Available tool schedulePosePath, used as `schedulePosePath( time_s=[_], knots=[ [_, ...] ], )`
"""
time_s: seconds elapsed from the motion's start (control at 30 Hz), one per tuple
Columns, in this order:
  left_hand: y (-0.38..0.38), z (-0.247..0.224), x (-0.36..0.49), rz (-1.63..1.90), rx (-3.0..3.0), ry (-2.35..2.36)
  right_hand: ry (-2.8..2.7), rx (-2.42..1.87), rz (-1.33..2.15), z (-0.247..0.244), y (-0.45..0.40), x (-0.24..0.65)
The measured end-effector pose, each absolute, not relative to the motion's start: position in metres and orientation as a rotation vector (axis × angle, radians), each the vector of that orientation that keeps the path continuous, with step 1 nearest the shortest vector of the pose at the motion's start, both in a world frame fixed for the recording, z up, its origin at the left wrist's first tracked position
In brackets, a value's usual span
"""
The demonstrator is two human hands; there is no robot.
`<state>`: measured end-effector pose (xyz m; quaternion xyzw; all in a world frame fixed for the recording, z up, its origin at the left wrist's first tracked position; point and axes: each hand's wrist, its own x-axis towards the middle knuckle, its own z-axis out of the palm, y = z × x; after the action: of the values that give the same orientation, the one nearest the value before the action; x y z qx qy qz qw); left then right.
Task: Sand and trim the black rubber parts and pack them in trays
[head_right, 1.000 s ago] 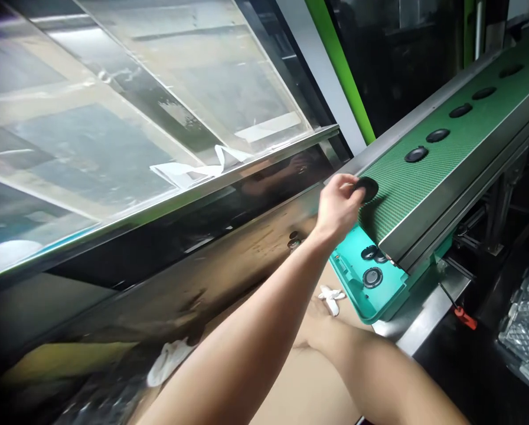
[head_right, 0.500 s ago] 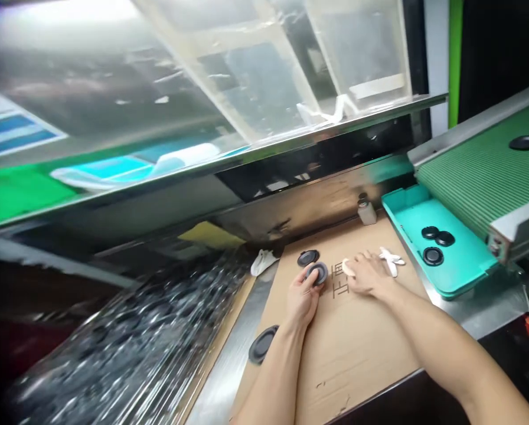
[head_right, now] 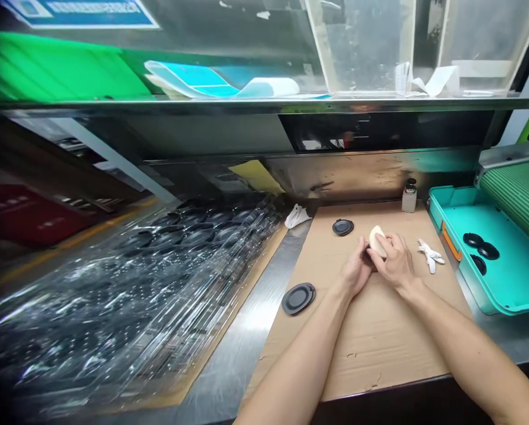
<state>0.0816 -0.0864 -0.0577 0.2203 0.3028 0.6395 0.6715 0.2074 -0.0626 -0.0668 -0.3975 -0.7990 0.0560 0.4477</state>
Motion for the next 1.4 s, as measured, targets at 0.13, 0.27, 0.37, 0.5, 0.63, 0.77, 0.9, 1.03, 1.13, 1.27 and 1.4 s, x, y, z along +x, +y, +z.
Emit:
schedulePosePath(
  time_s=[0.13,0.27,0.37,0.5,0.63,0.77,0.9,1.03,1.13,1.27,1.4],
  knots=[
    [-0.086,-0.057,0.083,1.373,0.317,0.579,-2.045,-1.031,0.055,-0.066,-0.075,0.203],
    [-0.084,-0.060,0.082,1.361,0.262,0.596,-2.156,-1.087,0.045,-0.065,-0.082,0.202],
    [-0.080,-0.063,0.081,1.405,0.252,0.606,-2.165,-1.203,0.042,-0.062,-0.083,0.201],
    [-0.076,-0.067,0.078,1.428,0.251,0.643,-2.284,-1.140,0.081,-0.060,-0.085,0.200],
    [-0.075,-0.069,0.078,1.453,0.291,0.663,-2.238,-1.292,0.070,-0.057,-0.080,0.200],
    [-0.074,-0.074,0.077,1.441,0.277,0.674,-2.322,-1.247,0.082,-0.056,-0.081,0.200],
    [-0.072,-0.078,0.075,1.479,0.291,0.672,-2.310,-1.365,0.082,-0.054,-0.085,0.200],
    [-0.071,-0.081,0.073,1.480,0.281,0.670,-2.385,-1.281,0.097,-0.054,-0.086,0.200],
    [-0.071,-0.081,0.072,1.470,0.288,0.655,-2.361,-1.308,0.089,-0.055,-0.086,0.200],
    [-0.072,-0.080,0.070,1.466,0.286,0.679,-2.357,-1.318,0.085,-0.057,-0.092,0.197],
    [-0.073,-0.078,0.069,1.463,0.287,0.670,-2.382,-1.248,0.097,-0.059,-0.085,0.201]
  ],
)
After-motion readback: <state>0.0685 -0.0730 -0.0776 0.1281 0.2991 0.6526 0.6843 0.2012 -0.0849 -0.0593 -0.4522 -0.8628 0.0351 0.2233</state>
